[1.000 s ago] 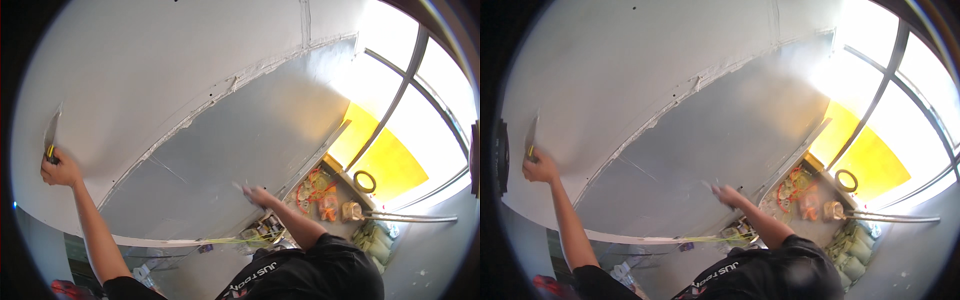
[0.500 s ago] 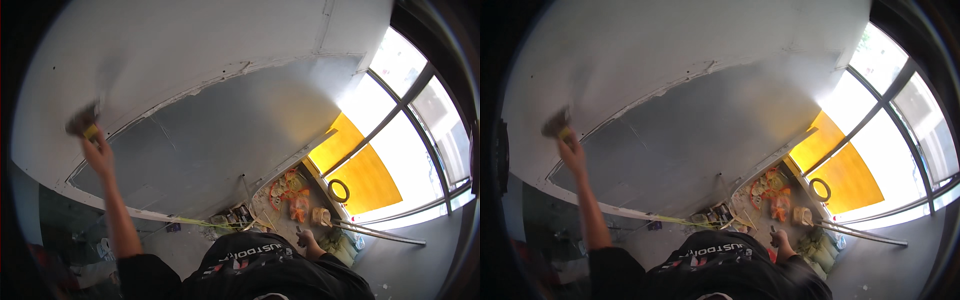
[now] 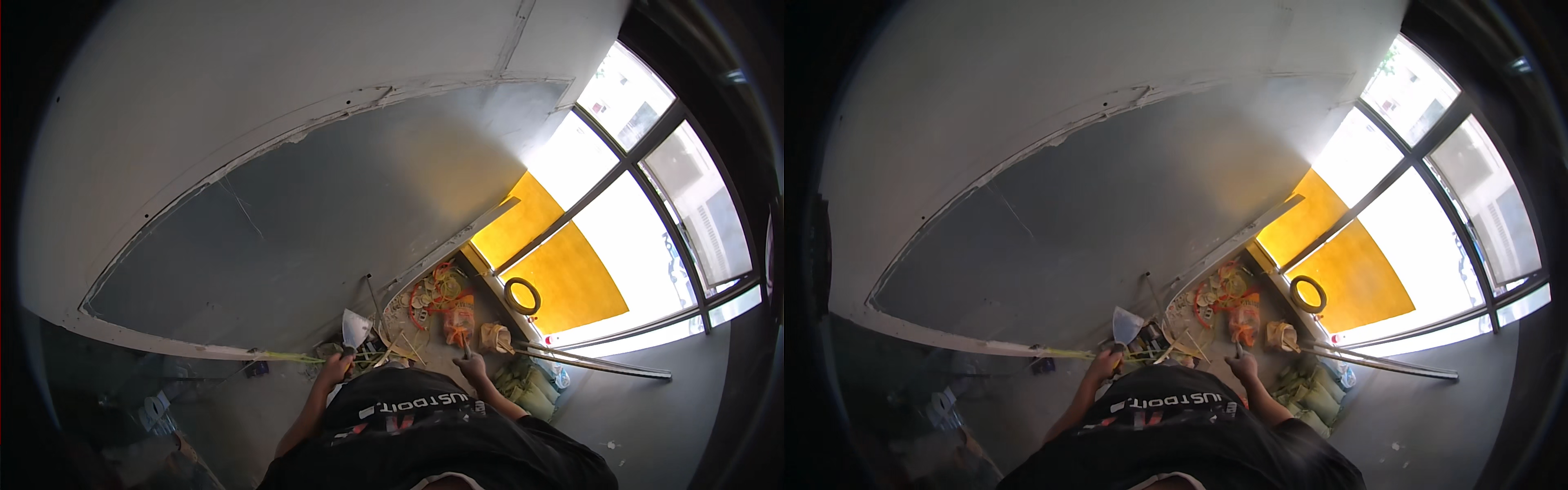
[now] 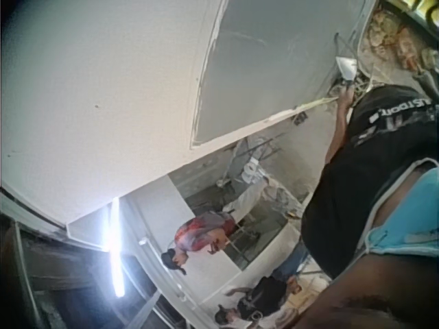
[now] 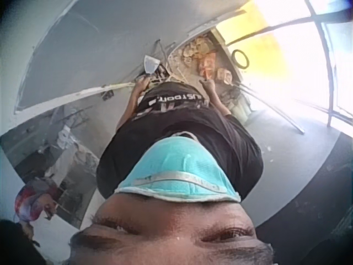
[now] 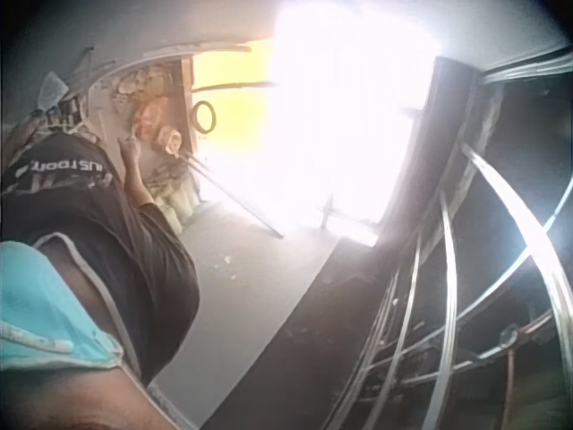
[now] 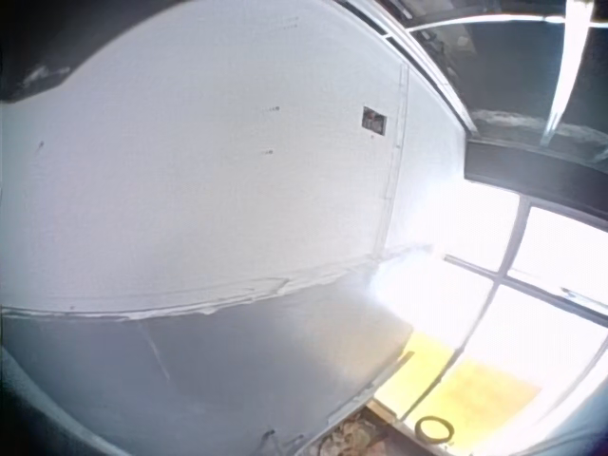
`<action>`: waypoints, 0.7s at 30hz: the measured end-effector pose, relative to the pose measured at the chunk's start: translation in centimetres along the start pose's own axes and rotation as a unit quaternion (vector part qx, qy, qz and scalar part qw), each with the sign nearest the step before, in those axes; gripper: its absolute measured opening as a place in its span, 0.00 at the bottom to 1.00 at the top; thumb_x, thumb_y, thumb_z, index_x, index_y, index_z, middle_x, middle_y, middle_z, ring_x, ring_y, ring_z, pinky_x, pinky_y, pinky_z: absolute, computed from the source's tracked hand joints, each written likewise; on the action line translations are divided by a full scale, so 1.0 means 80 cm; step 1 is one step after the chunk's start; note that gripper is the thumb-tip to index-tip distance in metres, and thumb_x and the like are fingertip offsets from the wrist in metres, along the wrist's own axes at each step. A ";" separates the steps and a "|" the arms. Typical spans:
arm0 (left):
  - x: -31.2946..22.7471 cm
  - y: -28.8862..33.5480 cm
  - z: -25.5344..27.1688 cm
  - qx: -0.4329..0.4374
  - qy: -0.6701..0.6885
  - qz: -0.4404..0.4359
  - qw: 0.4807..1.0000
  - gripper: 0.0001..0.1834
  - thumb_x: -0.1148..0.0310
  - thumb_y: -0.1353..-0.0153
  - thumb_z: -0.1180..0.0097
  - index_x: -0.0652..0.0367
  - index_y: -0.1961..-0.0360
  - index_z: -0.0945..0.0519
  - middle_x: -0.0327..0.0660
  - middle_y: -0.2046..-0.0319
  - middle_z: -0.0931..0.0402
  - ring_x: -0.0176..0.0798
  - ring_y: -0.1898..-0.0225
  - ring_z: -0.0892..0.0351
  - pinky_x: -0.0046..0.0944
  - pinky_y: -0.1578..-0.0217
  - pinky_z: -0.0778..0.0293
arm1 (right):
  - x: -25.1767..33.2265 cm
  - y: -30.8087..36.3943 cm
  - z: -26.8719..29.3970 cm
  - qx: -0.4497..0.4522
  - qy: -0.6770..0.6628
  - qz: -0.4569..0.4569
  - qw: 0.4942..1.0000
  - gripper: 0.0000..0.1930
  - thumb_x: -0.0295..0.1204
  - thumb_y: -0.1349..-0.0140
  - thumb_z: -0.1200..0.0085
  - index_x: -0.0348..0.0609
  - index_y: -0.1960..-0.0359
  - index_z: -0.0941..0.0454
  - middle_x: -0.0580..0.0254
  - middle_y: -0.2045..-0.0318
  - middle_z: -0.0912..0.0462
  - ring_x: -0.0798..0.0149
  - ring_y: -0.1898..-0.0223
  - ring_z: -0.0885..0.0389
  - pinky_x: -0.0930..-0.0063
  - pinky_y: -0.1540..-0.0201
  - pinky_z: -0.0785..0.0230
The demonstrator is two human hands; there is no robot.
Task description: The person scrapes a white ceiling surface using a utility knife and a scraper. They repeatedly remove loose material along a curved seam, alternating between cutting and scraping motions.
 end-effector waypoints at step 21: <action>-0.031 0.005 -0.093 0.027 -0.306 -0.121 0.944 0.31 0.51 0.43 0.34 0.65 0.46 0.20 0.55 0.56 0.15 0.53 0.54 0.14 0.47 0.51 0.21 | 0.120 0.032 -0.015 0.017 0.067 0.075 0.995 0.23 0.48 0.31 0.42 0.35 0.55 0.23 0.38 0.61 0.16 0.37 0.56 0.17 0.53 0.54 0.27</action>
Point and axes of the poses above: each hand's wrist, its own y-axis away from the middle knuckle, its own z-axis out of the back of the hand, x = y × z, the point moved 1 cm from there along -y, towards the middle knuckle
